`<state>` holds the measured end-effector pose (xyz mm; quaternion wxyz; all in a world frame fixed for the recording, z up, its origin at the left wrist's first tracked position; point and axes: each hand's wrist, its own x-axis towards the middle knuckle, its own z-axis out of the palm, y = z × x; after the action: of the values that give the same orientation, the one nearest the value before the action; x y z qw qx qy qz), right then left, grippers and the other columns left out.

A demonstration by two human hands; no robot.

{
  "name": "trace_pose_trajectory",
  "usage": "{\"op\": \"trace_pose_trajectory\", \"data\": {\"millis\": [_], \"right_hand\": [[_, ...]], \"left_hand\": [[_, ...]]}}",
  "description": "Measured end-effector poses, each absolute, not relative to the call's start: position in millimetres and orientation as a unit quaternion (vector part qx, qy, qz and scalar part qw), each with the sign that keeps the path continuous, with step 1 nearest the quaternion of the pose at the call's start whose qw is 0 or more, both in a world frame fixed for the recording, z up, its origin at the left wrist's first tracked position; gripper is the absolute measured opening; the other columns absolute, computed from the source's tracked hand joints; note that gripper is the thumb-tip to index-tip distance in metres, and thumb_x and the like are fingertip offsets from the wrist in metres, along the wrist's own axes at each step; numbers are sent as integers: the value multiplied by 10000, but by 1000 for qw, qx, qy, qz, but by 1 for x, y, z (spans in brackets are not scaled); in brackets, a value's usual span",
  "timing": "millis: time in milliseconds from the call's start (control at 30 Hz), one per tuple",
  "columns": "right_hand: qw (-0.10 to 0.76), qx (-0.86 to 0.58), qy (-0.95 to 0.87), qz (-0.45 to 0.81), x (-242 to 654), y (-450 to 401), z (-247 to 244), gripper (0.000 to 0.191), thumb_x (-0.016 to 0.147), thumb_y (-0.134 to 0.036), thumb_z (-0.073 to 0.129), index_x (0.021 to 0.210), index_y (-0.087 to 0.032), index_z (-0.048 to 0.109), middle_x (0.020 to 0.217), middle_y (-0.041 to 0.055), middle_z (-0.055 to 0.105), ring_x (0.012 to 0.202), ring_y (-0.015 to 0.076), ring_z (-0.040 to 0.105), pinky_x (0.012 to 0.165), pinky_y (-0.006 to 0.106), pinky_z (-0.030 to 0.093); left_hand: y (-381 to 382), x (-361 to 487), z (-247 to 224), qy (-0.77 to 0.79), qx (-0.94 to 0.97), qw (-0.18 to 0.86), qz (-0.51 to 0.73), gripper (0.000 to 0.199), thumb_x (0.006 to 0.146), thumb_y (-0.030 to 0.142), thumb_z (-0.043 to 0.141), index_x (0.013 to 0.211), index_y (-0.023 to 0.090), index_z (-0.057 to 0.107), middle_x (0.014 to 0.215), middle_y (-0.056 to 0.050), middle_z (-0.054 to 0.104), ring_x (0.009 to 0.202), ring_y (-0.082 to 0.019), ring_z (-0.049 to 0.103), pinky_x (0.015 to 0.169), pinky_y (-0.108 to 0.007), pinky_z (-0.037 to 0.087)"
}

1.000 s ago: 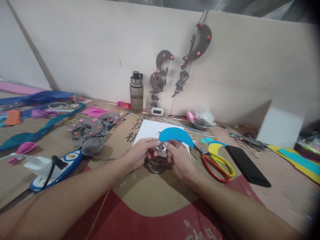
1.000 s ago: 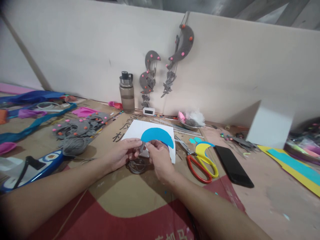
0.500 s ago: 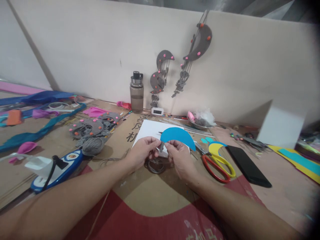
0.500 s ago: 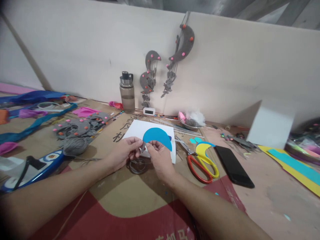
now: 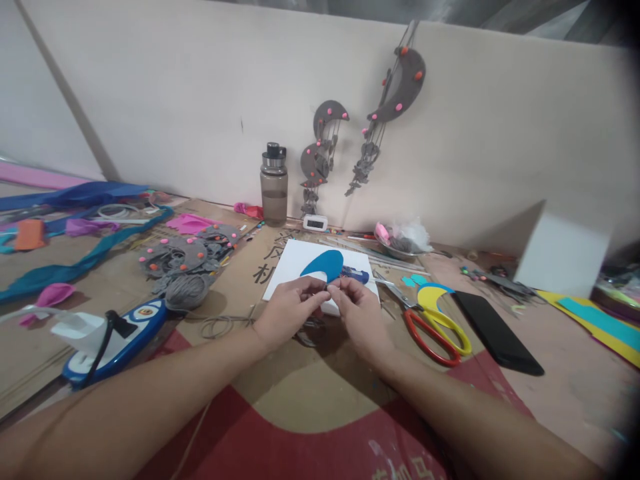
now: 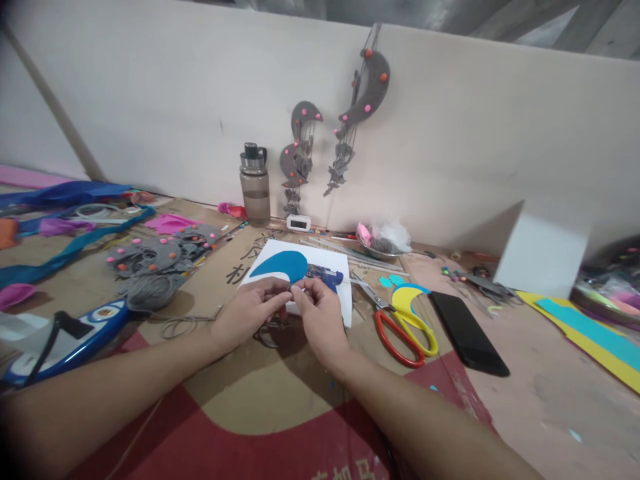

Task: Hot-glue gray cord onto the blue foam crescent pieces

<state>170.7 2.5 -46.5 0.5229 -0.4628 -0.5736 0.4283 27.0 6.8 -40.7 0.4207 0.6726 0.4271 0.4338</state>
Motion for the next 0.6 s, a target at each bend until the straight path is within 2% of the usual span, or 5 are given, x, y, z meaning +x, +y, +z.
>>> {"op": "trace_pose_trajectory", "data": {"millis": [100,233,433,600], "right_hand": [[507,-471,-611,385,170,0,-45,170,797,-342,522,808,-191,600,741,0,592,692,128,506,647,248,395],[510,-462,-617,381,167,-4,-45,150,812,-340,509,851,-203,559,786,15,597,720,145,531,652,261,419],[541,-440,-570,435,166,-4,-47,184,787,-342,557,875,-228,441,724,-34,518,608,107,481,553,225,410],[536,-463,-577,407,168,0,-46,203,800,-347,538,950,-219,489,605,-72,420,515,93,393,480,213,321]], "left_hand": [[8,27,-43,442,658,421,440,235,821,374,491,850,181,622,587,12,619,468,-98,539,452,-197,374],[9,28,-44,438,635,445,455,234,806,378,516,864,166,598,618,-5,644,408,-90,520,400,-194,357],[11,29,-46,424,603,489,466,210,808,369,511,845,166,553,684,-18,662,416,-80,524,382,-183,345],[10,30,-44,409,595,517,461,212,795,371,526,822,161,548,729,-25,656,435,-77,520,383,-182,343]]}}
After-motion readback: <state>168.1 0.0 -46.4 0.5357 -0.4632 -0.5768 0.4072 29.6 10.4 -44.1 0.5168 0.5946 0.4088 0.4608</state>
